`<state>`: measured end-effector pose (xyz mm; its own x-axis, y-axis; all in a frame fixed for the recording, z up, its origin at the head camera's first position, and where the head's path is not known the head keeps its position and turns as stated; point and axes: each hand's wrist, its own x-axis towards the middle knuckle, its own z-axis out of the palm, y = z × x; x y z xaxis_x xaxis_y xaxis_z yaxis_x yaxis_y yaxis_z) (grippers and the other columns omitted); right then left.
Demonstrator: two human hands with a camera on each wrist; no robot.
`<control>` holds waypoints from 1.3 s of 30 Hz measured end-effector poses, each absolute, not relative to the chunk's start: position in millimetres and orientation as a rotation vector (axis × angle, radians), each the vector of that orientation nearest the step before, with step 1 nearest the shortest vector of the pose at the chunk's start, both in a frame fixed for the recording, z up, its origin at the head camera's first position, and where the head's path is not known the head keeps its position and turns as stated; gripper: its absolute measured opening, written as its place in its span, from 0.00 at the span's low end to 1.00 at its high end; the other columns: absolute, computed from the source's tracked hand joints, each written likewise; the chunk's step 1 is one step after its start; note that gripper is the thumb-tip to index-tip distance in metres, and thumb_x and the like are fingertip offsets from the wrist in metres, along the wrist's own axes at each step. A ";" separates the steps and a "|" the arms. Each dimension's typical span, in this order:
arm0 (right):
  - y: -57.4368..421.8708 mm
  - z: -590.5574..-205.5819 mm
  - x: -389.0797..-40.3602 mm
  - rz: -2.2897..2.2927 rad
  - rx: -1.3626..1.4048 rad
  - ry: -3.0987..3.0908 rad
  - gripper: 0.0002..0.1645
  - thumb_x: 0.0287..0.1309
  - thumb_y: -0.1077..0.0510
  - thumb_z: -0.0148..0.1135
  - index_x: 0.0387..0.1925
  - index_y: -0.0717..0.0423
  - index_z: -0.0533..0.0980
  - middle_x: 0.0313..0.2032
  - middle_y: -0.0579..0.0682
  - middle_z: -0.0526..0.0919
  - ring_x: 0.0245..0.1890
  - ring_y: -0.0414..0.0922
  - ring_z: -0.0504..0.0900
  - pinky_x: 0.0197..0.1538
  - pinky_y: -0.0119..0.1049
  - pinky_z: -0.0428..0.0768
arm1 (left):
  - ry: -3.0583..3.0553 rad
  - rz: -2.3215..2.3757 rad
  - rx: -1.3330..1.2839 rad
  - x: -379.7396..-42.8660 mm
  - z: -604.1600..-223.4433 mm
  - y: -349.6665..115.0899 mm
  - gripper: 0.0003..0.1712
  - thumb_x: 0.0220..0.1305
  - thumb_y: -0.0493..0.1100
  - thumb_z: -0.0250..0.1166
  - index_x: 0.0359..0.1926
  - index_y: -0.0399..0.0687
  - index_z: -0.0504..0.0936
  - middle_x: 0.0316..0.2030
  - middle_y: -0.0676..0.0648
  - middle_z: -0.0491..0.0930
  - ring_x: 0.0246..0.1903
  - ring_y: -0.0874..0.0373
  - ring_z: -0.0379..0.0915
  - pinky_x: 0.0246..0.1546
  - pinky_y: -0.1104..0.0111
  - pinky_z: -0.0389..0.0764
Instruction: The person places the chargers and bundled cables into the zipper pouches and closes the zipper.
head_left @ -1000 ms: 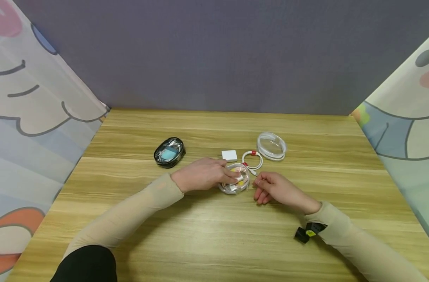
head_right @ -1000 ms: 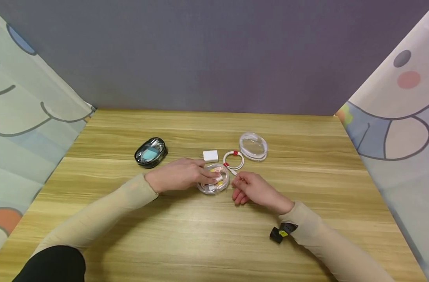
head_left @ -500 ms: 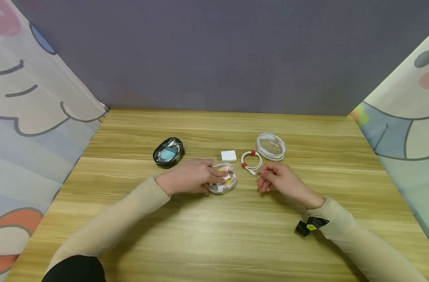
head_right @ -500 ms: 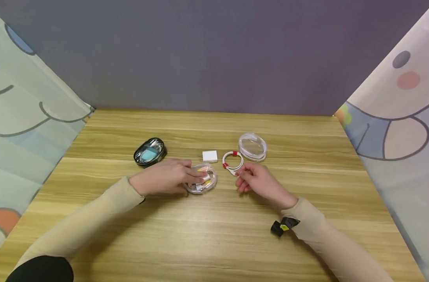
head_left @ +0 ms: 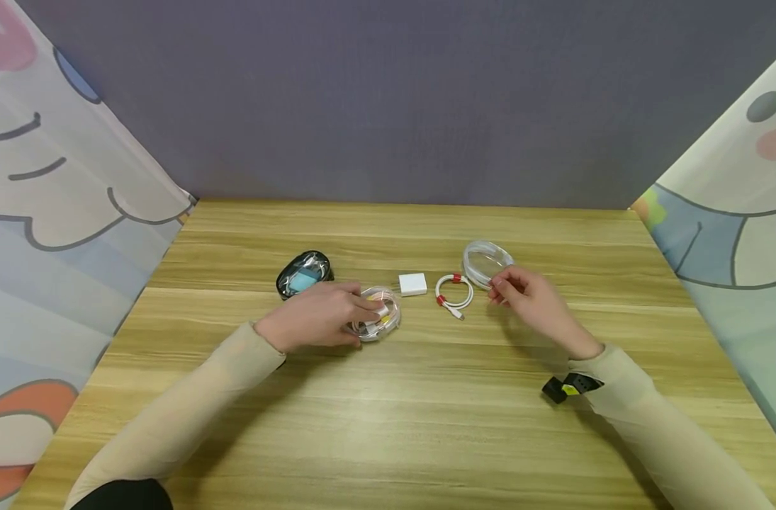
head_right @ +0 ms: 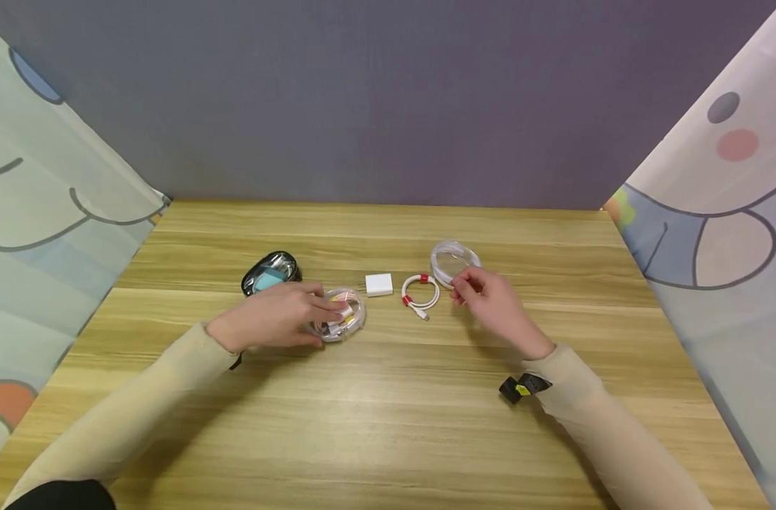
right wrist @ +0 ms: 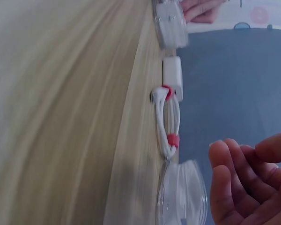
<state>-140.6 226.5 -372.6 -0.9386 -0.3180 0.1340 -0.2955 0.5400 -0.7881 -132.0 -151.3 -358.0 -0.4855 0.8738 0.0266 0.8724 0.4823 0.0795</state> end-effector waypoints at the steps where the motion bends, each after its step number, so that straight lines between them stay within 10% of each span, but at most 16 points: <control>1: 227.5 -373.0 -142.1 -1.388 -0.546 2.753 0.10 0.72 0.64 0.54 0.36 0.66 0.79 0.31 0.57 0.85 0.32 0.56 0.85 0.34 0.40 0.84 | 2.698 0.123 1.580 -132.4 -358.2 -153.3 0.29 0.50 0.55 0.78 0.55 0.56 0.86 0.58 0.56 0.80 0.31 0.62 0.62 0.29 0.71 0.68; 17: 233.7 -372.1 -164.7 -1.352 -0.555 2.885 0.09 0.70 0.61 0.59 0.42 0.64 0.81 0.40 0.58 0.85 0.40 0.44 0.81 0.41 0.24 0.76 | 2.858 0.091 1.438 -139.5 -362.7 -175.8 0.29 0.51 0.50 0.79 0.56 0.53 0.86 0.59 0.52 0.80 0.43 0.54 0.73 0.38 0.62 0.78; 28: 244.1 -377.3 -179.6 -1.112 -0.725 3.011 0.15 0.57 0.67 0.69 0.47 0.65 0.81 0.51 0.62 0.82 0.52 0.61 0.79 0.54 0.58 0.77 | 2.912 0.092 1.353 -144.8 -363.3 -184.2 0.29 0.51 0.51 0.79 0.55 0.53 0.86 0.60 0.52 0.79 0.42 0.54 0.72 0.41 0.61 0.78; 39: 247.5 -383.7 -184.4 -0.881 -0.809 3.036 0.26 0.46 0.62 0.79 0.49 0.64 0.81 0.57 0.64 0.78 0.57 0.64 0.74 0.60 0.62 0.69 | 2.924 0.205 1.311 -152.7 -356.8 -179.5 0.27 0.56 0.55 0.75 0.55 0.50 0.86 0.54 0.52 0.83 0.43 0.56 0.74 0.41 0.61 0.79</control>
